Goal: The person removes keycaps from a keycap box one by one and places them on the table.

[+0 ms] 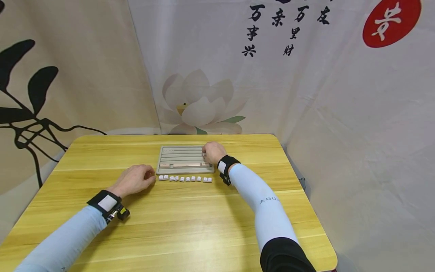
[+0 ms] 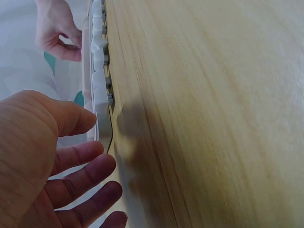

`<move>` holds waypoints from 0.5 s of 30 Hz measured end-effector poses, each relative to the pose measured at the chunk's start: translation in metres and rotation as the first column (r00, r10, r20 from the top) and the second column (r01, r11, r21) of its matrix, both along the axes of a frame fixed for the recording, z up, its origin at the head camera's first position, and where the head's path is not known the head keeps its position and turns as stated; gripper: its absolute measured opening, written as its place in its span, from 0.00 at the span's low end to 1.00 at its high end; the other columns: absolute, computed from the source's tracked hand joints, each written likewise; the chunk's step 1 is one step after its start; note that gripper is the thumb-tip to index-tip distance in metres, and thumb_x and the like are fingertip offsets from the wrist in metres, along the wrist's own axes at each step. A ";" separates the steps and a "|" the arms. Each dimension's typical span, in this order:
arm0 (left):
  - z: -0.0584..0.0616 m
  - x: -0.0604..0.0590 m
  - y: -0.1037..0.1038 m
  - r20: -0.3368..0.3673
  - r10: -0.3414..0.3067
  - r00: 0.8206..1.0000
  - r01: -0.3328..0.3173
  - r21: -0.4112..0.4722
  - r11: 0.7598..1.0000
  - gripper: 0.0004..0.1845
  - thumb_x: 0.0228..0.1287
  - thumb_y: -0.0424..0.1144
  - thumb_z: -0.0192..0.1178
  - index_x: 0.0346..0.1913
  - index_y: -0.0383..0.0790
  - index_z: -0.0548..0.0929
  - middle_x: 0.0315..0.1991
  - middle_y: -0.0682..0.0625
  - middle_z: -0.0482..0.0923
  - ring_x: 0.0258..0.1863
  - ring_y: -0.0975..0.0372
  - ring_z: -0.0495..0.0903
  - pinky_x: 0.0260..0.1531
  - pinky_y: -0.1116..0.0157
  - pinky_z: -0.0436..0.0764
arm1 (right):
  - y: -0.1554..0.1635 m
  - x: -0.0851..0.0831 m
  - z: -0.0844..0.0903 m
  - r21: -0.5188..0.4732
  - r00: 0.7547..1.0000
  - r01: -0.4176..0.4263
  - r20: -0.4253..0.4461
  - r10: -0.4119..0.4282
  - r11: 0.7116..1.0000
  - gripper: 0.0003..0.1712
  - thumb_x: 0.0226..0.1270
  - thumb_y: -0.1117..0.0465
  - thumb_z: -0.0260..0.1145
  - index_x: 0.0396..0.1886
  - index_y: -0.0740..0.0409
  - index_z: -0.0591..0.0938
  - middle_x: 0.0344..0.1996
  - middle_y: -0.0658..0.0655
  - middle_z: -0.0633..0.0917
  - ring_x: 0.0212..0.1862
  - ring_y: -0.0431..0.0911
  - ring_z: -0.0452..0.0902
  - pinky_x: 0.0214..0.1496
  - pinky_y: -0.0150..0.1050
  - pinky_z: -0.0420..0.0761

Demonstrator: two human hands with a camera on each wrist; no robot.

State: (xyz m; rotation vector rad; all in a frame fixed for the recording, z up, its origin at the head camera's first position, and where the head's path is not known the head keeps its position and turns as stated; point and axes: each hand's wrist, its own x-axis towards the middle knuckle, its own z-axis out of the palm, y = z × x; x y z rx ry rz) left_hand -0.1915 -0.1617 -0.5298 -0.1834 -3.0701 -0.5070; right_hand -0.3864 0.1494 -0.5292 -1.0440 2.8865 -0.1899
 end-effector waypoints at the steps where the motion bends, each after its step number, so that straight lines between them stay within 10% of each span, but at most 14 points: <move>1: 0.000 0.000 0.000 0.003 0.002 1.000 -0.002 0.001 1.000 0.14 0.75 0.45 0.67 0.50 0.39 0.91 0.37 0.50 0.89 0.36 0.60 0.85 0.39 0.56 0.84 | 0.000 0.000 -0.001 -0.001 1.000 0.000 -0.004 0.000 1.000 0.08 0.80 0.60 0.72 0.50 0.51 0.95 0.49 0.54 0.96 0.51 0.51 0.92 0.55 0.48 0.91; 15: 0.000 0.000 0.001 0.005 -0.009 1.000 0.009 0.005 1.000 0.14 0.74 0.45 0.67 0.49 0.38 0.91 0.36 0.50 0.90 0.35 0.60 0.85 0.38 0.57 0.83 | 0.002 0.001 -0.005 -0.029 1.000 0.012 -0.024 -0.013 1.000 0.07 0.79 0.60 0.73 0.48 0.50 0.95 0.46 0.53 0.96 0.46 0.48 0.90 0.49 0.47 0.90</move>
